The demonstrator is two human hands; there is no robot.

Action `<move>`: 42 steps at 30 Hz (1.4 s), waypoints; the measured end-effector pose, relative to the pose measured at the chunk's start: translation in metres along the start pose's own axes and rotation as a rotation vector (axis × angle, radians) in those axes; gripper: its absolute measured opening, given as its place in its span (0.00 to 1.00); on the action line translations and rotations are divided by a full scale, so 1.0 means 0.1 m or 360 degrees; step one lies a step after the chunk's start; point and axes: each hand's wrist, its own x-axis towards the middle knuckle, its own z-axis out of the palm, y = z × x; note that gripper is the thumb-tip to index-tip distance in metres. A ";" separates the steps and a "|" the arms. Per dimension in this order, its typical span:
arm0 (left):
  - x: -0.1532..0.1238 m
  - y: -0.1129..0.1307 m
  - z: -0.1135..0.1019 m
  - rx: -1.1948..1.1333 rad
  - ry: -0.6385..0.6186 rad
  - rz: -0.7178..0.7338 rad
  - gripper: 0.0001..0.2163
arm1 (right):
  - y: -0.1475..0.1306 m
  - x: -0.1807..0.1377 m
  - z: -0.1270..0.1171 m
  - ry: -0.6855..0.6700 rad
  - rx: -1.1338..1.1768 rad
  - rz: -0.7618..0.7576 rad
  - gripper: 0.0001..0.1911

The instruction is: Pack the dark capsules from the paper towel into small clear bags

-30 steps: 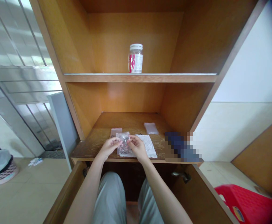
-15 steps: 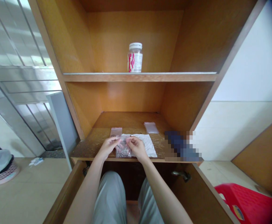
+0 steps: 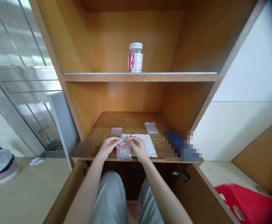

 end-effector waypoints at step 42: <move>-0.01 0.02 0.00 0.0088 -0.0045 0.0063 0.11 | 0.04 0.01 0.01 -0.0176 -0.0042 -0.0010 0.08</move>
